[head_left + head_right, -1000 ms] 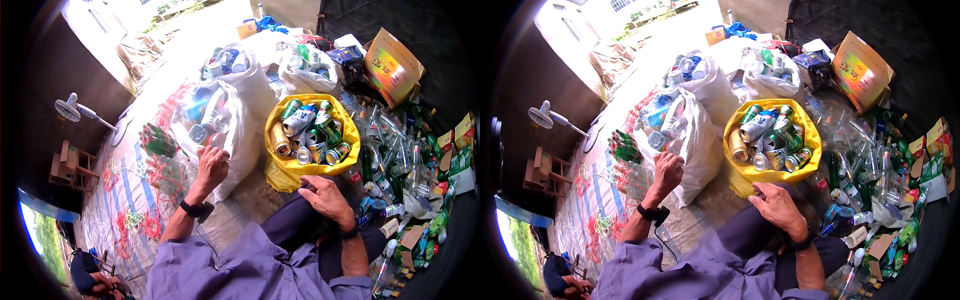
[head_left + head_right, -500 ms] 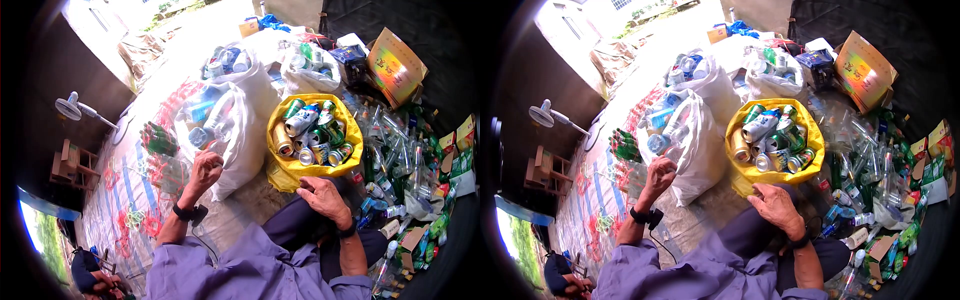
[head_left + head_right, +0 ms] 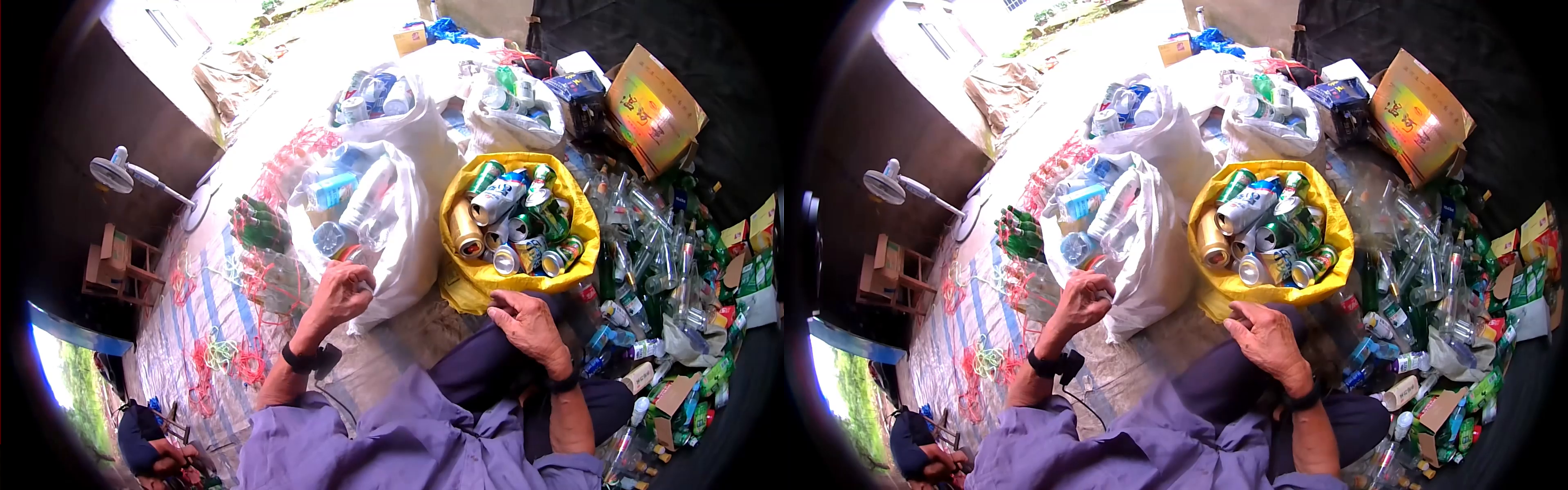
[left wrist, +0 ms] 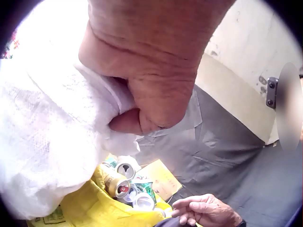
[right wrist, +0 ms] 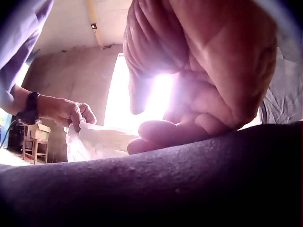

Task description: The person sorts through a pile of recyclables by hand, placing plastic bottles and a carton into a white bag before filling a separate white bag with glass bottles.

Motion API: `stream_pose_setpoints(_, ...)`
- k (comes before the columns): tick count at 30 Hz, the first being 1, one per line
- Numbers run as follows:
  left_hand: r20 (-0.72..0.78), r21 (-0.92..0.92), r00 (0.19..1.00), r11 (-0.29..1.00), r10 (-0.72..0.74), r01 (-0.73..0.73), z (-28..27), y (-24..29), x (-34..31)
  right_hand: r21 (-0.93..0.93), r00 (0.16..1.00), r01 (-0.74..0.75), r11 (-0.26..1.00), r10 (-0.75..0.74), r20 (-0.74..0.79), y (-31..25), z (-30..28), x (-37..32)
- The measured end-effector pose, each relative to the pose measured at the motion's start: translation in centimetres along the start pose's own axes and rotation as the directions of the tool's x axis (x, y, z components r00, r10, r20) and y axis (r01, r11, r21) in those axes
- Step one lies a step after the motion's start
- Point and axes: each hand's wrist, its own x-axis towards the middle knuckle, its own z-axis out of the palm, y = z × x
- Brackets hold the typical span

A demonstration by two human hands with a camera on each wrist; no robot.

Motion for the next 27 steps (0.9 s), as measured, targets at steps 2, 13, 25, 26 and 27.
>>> stream_pose_setpoints(2, 0.041, 0.023, 0.999, 0.999, 0.026, -0.026, -0.3, 0.0, 0.2, 0.006, 1.0, 0.001, 1.0, -0.001, -0.007, 0.0, 0.0, 0.1)
stream_pose_setpoints(13, 0.128, 0.134, 0.948, 0.942, 0.291, -0.308, -6.6, -0.1, 14.2, 0.133, 0.995, -0.062, 0.989, 0.072, -0.075, 1.2, 0.5, -0.4)
stream_pose_setpoints(25, 0.163, 0.23, 0.987, 0.973, 0.0, -0.038, 2.5, -2.5, 32.8, 0.286, 0.979, -0.114, 0.951, 0.156, -0.129, 2.4, -0.1, -1.3)
stream_pose_setpoints(26, 0.114, 0.25, 0.993, 0.966, 0.037, -0.065, 3.8, -2.9, 33.1, 0.286, 0.979, -0.117, 0.951, 0.159, -0.128, 2.3, -0.2, -1.3)
stream_pose_setpoints(27, 0.08, 0.191, 0.994, 0.978, 0.071, -0.085, 4.4, -2.4, 32.9, 0.321, 0.977, -0.131, 0.938, 0.176, -0.118, 2.0, -0.4, -1.4)
